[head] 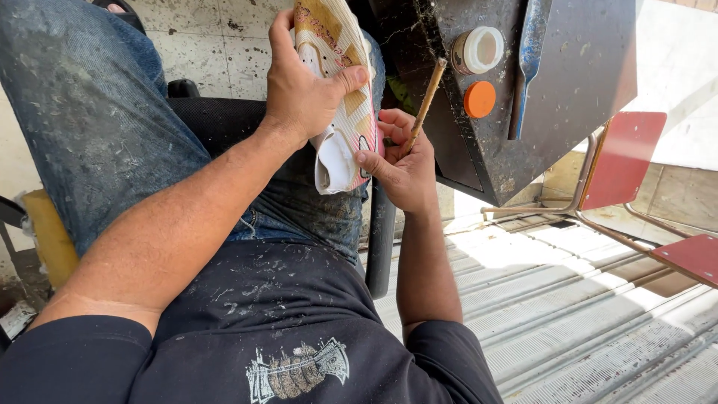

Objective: Applying adhesive to the sole of a sneaker using a brush for repair

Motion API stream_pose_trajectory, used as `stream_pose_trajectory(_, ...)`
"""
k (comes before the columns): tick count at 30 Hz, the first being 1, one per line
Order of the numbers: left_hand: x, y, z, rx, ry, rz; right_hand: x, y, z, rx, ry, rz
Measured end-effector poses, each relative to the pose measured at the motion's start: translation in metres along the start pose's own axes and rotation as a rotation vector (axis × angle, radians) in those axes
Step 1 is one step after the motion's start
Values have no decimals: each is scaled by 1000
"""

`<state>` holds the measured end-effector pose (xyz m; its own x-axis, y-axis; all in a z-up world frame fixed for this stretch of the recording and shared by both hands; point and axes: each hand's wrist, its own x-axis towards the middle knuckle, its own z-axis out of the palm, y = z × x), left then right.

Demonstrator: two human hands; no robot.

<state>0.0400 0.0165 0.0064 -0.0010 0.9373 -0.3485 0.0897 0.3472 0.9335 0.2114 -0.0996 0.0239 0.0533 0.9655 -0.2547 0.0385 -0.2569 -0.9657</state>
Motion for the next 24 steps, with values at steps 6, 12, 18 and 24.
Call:
stream_pose_trajectory(6,15,14,-9,346,-108,89,-2,8,-4,-36,45,23)
stream_pose_trajectory(12,39,-6,2,317,-46,193,1,6,-2,-46,53,38)
stream_pose_trajectory(18,42,-18,8,303,25,251,1,10,-5,42,26,7)
stream_pose_trajectory(24,38,-12,6,272,34,249,3,7,-7,46,-31,4)
